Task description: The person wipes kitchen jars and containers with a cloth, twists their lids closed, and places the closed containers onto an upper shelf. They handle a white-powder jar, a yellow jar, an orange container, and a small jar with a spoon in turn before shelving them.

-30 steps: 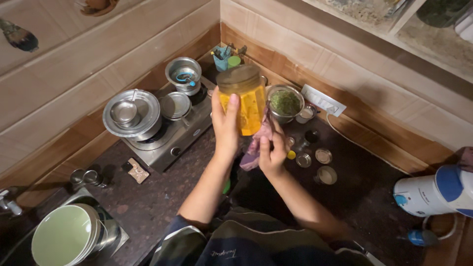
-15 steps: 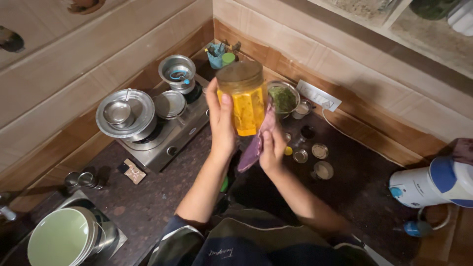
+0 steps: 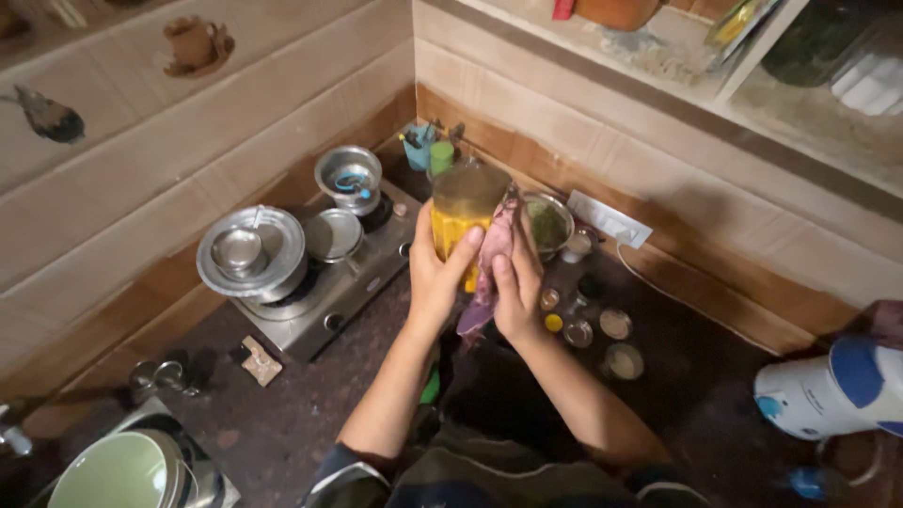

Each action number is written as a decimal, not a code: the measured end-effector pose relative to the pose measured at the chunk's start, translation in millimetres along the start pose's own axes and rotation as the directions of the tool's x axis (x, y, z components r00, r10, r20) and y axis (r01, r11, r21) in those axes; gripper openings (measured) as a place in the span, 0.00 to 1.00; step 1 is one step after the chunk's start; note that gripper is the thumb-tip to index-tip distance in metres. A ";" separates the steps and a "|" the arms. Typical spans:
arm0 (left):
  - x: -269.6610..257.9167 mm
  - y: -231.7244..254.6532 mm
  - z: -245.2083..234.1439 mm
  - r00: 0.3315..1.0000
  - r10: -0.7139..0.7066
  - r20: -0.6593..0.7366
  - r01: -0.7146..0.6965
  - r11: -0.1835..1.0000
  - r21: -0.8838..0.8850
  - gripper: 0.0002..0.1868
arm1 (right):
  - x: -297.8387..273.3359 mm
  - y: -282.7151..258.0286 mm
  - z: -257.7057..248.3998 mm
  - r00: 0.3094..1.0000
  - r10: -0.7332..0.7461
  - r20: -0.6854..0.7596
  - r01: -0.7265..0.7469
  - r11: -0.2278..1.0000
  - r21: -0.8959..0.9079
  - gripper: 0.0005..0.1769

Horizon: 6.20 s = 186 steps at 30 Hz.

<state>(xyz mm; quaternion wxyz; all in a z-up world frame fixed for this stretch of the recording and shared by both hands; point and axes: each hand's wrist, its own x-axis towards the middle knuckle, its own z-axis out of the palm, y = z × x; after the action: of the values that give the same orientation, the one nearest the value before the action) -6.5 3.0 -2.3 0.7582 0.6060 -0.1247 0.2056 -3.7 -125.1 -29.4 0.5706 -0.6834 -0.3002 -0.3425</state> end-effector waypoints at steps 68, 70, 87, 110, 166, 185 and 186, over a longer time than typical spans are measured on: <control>19.3 -40.9 27.7 0.894 0.447 0.011 -0.426 0.844 0.327 0.53 | -15.3 70.2 -22.2 0.653 0.659 0.372 -0.512 0.023 0.858 0.35; 23.9 -50.1 28.2 0.926 0.377 -0.011 -0.355 0.880 0.316 0.52 | -21.2 73.2 -29.7 0.636 0.690 0.346 -0.513 0.043 0.857 0.36; 22.1 -99.8 183.8 0.793 0.099 0.601 -0.050 0.994 -0.098 0.44 | -31.0 -2.6 -210.7 0.870 0.472 -0.143 -0.479 0.739 -0.474 0.52; 192.1 -305.5 504.1 0.644 0.239 0.727 -0.743 -0.031 0.669 0.08 | 226.0 175.3 -594.2 0.811 0.110 -0.575 -0.517 0.596 -0.615 0.50; 193.3 -298.5 503.4 0.632 0.122 0.765 -0.774 0.126 0.620 0.10 | 234.5 236.8 -398.6 0.973 -0.229 -0.004 0.022 0.111 -0.994 0.25; 20.6 -273.3 62.8 0.987 -0.054 -0.151 0.112 0.908 0.404 0.15 | -53.9 147.6 -259.3 0.542 0.274 -0.795 0.155 0.897 0.414 0.34; 1.1 -285.3 33.7 0.955 -0.091 -0.283 0.213 0.874 0.437 0.17 | -76.5 166.7 -242.6 0.433 0.375 -0.820 0.053 0.898 0.438 0.32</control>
<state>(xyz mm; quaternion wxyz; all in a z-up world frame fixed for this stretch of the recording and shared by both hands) 128.5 -81.1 -241.5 0.6153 0.7457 0.0740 0.2445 54.6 -393.7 -159.5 0.7989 -0.2951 0.0491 -0.5218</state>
